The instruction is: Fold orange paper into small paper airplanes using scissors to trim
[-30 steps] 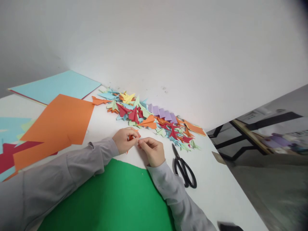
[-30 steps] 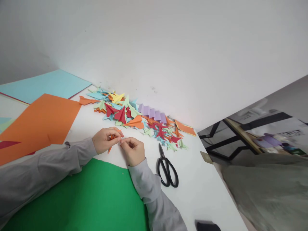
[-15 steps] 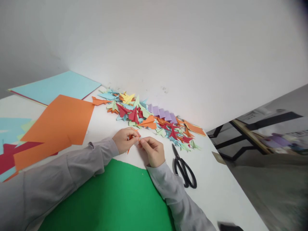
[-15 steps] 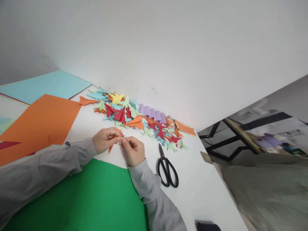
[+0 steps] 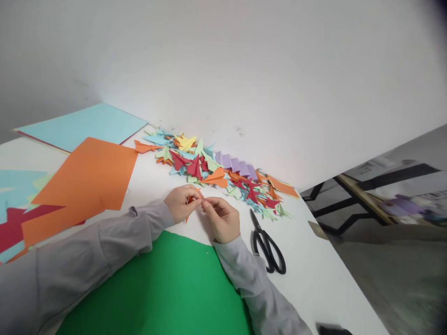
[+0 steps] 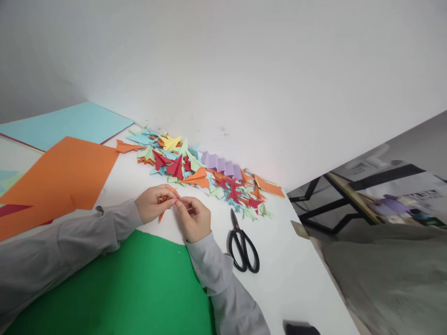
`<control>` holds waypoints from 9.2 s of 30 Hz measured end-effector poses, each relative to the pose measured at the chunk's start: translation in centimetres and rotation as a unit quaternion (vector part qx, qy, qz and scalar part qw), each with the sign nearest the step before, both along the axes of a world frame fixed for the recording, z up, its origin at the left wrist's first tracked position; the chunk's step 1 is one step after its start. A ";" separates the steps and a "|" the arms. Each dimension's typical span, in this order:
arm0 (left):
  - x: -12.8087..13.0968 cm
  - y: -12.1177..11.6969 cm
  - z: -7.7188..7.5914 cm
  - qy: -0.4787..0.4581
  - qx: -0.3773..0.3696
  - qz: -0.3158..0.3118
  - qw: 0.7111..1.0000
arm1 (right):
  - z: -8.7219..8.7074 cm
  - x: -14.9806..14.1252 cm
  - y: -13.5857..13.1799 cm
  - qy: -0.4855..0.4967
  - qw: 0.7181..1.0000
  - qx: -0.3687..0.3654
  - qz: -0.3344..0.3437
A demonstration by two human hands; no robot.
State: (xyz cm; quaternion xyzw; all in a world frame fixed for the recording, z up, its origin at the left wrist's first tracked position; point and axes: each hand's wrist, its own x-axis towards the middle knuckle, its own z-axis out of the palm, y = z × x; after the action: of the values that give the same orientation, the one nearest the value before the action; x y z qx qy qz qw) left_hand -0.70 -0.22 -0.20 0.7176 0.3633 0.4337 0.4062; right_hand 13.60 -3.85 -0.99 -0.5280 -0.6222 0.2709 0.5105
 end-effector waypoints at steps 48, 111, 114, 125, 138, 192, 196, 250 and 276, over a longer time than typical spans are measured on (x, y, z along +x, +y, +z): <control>0.0 0.7 -0.9 -0.100 -0.051 0.021 0.993 | 0.1 -0.5 -0.7 -0.154 0.979 0.126 -0.030; 0.4 -0.1 -0.4 -0.151 -0.125 0.021 0.980 | 0.3 0.2 0.8 0.210 0.970 -0.124 0.002; 0.4 0.0 -0.4 -0.159 -0.126 0.031 0.979 | 0.4 0.0 0.7 0.195 0.973 -0.124 0.002; 0.3 -0.3 1.0 -0.249 -0.181 0.042 0.951 | 0.2 -0.1 0.9 0.180 0.976 -0.124 0.020; -0.3 0.4 1.9 -0.331 -0.403 -0.051 0.852 | 0.7 1.7 1.8 0.369 0.911 -0.164 0.084; 0.5 0.0 0.8 -0.272 -0.409 -0.068 0.868 | 0.2 0.6 0.7 0.133 0.989 0.020 0.054; 0.6 -0.1 0.6 -0.274 -0.394 -0.067 0.875 | 0.2 0.5 0.6 0.128 0.990 0.024 0.054; 0.2 0.3 -0.1 -0.247 -0.336 -0.121 0.901 | 1.2 0.6 0.9 0.302 0.919 -0.221 0.121; 0.2 0.5 -0.4 -0.265 -0.326 -0.094 0.903 | 0.3 1.0 0.9 0.293 0.931 -0.154 0.153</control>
State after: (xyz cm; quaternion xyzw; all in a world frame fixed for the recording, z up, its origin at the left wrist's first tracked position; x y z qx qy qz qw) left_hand -0.48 0.32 -0.63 0.4346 0.2939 0.4247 0.7378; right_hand 14.59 -2.98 -0.66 -0.3958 -0.4687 0.5807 0.5351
